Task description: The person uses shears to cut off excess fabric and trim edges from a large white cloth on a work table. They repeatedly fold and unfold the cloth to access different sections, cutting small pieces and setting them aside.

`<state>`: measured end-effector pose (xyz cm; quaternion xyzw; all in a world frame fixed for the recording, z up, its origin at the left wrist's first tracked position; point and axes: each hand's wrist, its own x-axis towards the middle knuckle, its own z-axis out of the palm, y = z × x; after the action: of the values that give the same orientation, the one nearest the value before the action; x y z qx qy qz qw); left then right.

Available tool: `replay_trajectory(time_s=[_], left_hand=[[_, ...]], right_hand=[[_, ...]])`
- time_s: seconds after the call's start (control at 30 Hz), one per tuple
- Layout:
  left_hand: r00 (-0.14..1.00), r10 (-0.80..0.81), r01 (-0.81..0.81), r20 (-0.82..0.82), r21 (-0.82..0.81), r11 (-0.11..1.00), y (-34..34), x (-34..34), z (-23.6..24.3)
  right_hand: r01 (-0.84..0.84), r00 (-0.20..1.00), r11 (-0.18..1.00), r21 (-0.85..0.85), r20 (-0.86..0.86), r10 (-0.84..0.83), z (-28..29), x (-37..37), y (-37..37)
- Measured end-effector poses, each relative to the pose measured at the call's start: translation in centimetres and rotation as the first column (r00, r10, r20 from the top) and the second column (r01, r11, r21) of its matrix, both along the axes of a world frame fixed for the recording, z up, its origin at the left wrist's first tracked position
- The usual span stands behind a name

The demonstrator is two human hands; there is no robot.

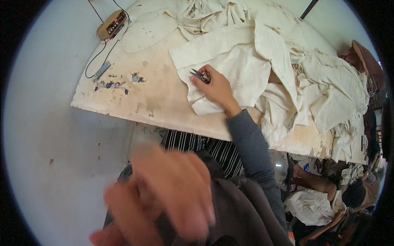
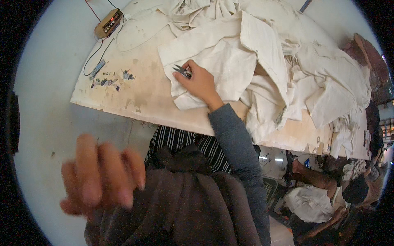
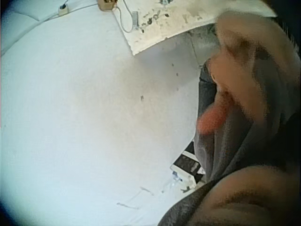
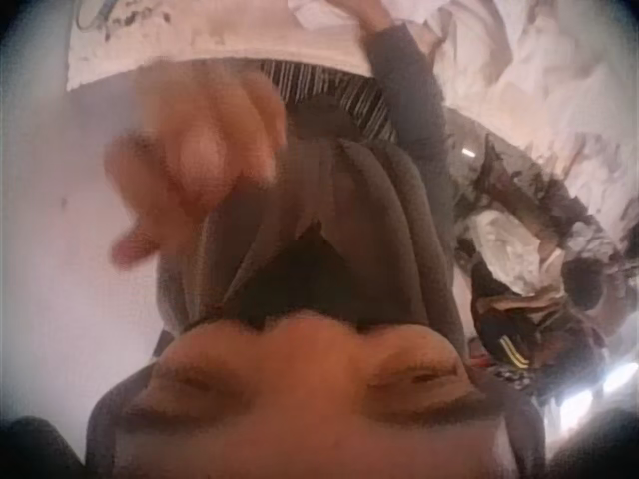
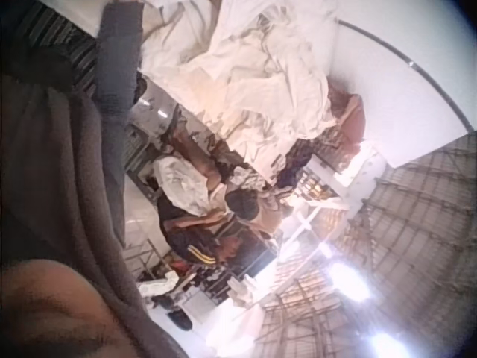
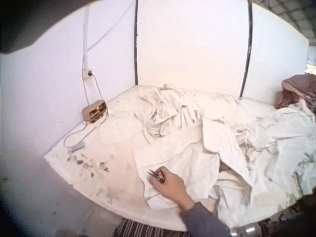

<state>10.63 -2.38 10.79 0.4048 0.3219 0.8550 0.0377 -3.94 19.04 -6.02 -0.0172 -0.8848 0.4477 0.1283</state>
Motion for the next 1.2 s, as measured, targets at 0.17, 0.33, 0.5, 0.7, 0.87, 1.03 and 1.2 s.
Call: replay_trajectory(time_s=[0.17, 0.33, 0.5, 0.7, 0.87, 1.03, 1.2], left_hand=[[0.802, 0.303, -0.596, -0.515, -0.722, 0.351, 1.5, -6.7, -6.9], [0.573, 0.344, -0.778, -0.744, -0.626, -0.059, 0.6, -10.6, -15.9], [0.747, 0.472, -0.57, -0.469, -0.817, 0.091, 2.8, -13.2, -16.8], [0.77, 0.567, -0.507, -0.292, -0.82, 0.267, 1.2, -13.7, -18.4], [0.813, 0.547, -0.459, -0.2, -0.798, 0.389, 1.7, -13.8, -19.0], [0.852, 0.523, -0.304, 0.037, -0.778, 0.55, 1.1, -13.6, -18.9], [0.841, 0.528, -0.297, 0.116, -0.716, 0.631, 1.4, -13.6, -19.1]], right_hand=[[-0.038, 0.974, 0.964, -0.263, -0.224, -0.023, -2.6, -1.0, 2.4], [-0.103, 0.978, 0.91, -0.401, -0.207, 0.02, -2.0, -1.6, 0.3], [-0.056, 0.98, 0.923, -0.38, -0.198, -0.022, -1.9, -0.9, 1.4], [0.551, 0.719, 0.834, -0.013, -0.499, -0.483, 4.3, 5.4, 4.2], [0.589, 0.783, 0.608, 0.532, -0.191, -0.592, 1.8, 7.6, 10.2], [0.634, 0.754, 0.661, 0.402, -0.129, -0.644, -0.3, 6.6, 11.1], [0.556, 0.827, 0.716, 0.421, -0.196, -0.527, -1.6, 7.3, 11.6]])
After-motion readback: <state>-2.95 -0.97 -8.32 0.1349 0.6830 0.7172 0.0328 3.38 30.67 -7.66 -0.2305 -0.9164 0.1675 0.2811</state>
